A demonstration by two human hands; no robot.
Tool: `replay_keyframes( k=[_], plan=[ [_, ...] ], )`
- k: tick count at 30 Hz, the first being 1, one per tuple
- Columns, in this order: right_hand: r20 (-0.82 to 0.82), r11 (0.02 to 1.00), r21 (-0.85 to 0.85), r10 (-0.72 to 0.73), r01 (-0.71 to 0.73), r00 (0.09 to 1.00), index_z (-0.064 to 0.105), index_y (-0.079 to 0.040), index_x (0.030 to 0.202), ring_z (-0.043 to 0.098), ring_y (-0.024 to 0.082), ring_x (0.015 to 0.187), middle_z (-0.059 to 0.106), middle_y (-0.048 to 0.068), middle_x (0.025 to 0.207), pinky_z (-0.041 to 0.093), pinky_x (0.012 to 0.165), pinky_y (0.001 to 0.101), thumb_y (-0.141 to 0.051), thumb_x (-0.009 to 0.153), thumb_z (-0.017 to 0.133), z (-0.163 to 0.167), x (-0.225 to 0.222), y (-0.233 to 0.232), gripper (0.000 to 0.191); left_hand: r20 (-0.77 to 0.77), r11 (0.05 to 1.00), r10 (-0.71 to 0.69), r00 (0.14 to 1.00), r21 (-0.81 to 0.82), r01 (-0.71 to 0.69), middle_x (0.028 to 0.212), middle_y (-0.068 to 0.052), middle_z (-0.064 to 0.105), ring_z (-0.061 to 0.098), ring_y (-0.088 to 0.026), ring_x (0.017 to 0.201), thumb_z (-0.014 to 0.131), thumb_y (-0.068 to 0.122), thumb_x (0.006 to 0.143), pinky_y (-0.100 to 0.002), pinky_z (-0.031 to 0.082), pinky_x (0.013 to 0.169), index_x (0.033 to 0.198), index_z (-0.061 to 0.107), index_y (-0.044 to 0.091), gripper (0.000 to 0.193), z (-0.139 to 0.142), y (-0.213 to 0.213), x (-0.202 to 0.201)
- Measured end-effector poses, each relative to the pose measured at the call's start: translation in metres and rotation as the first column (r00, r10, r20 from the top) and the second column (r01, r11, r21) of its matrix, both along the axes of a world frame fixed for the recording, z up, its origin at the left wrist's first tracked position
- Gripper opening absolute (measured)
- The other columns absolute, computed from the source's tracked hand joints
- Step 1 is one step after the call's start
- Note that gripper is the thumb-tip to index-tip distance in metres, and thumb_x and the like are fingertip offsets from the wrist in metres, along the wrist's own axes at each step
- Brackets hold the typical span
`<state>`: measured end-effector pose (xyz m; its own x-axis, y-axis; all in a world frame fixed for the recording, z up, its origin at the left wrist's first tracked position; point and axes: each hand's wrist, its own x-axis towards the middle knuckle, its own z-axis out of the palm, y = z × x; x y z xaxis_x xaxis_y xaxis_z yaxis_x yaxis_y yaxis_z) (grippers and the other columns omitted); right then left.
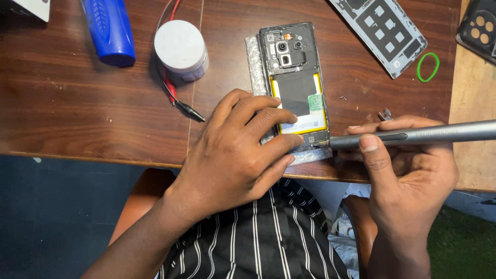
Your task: The person repairs a disassembled smartphone on a workbench, using a precision screwdriver to unscrew and re-tighten small screws on the phone's midframe while holding the device steady with the other hand. They reposition the phone repeatedly and at the end reach for a small bottle on the bench.
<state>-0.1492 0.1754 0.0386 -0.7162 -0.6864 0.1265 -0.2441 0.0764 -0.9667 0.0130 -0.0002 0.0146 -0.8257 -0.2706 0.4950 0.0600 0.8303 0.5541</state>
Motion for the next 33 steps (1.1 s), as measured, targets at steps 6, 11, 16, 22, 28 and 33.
replay_keyframes(
  k=[6,11,16,22,28,33],
  plan=[
    [-0.328,0.981,0.113,0.186,-0.157,0.926,0.048,0.002,0.121,0.074,0.023,0.104,0.069,0.018,0.112,0.065,0.091,0.0321,0.006,0.099,0.068,0.017,0.005,-0.007,0.030,0.013,1.000,0.003,1.000,-0.007,-0.003,0.121,-0.005,0.066,0.058,-0.026,0.125,0.078,0.020,0.091,-0.052,0.040,0.113,0.109,0.073,0.010,0.022,0.000,0.000,0.000],
    [-0.554,0.888,0.390,0.438,-0.244,0.708,0.056,0.005,0.112,0.074,0.025,0.100,0.068,0.017,0.109,0.061,0.084,0.0326,0.009,0.084,0.075,0.038,-0.002,-0.012,0.034,0.007,1.000,0.010,1.000,-0.020,-0.010,0.121,-0.005,0.066,0.058,-0.025,0.125,0.078,0.021,0.091,-0.052,0.040,0.113,0.110,0.073,0.011,0.022,-0.001,-0.001,-0.001],
    [-0.475,0.909,0.310,0.401,-0.277,0.784,0.056,0.005,0.109,0.073,0.022,0.103,0.064,0.014,0.108,0.063,0.085,0.0293,0.008,0.086,0.073,0.041,-0.004,-0.023,0.029,0.008,0.999,0.006,1.000,-0.034,-0.006,0.121,-0.005,0.065,0.058,-0.026,0.124,0.077,0.021,0.090,-0.051,0.040,0.113,0.110,0.073,0.011,0.022,-0.002,-0.002,0.000],
    [-0.508,0.908,0.338,0.396,-0.246,0.765,0.056,0.006,0.109,0.075,0.023,0.103,0.066,0.014,0.106,0.063,0.081,0.0295,0.008,0.086,0.075,0.042,-0.005,-0.023,0.030,0.007,0.999,0.011,1.000,-0.045,-0.011,0.121,-0.005,0.065,0.057,-0.026,0.124,0.077,0.021,0.090,-0.051,0.040,0.114,0.110,0.074,0.011,0.022,-0.003,-0.001,0.000],
    [-0.498,0.916,0.311,0.385,-0.255,0.777,0.054,0.006,0.111,0.074,0.024,0.105,0.065,0.013,0.108,0.063,0.084,0.0305,0.009,0.087,0.074,0.038,-0.006,-0.021,0.032,0.009,0.999,0.012,1.000,-0.038,-0.012,0.121,-0.005,0.065,0.057,-0.025,0.124,0.077,0.021,0.091,-0.051,0.040,0.114,0.110,0.074,0.012,0.022,-0.003,-0.001,0.000],
    [-0.522,0.910,0.321,0.401,-0.262,0.753,0.054,0.005,0.111,0.074,0.024,0.105,0.065,0.014,0.109,0.064,0.085,0.0311,0.008,0.087,0.075,0.037,-0.007,-0.020,0.032,0.017,0.999,0.011,1.000,-0.044,-0.010,0.121,-0.006,0.065,0.057,-0.025,0.124,0.077,0.022,0.090,-0.051,0.039,0.114,0.110,0.074,0.011,0.023,-0.003,-0.001,0.001]
  ],
)
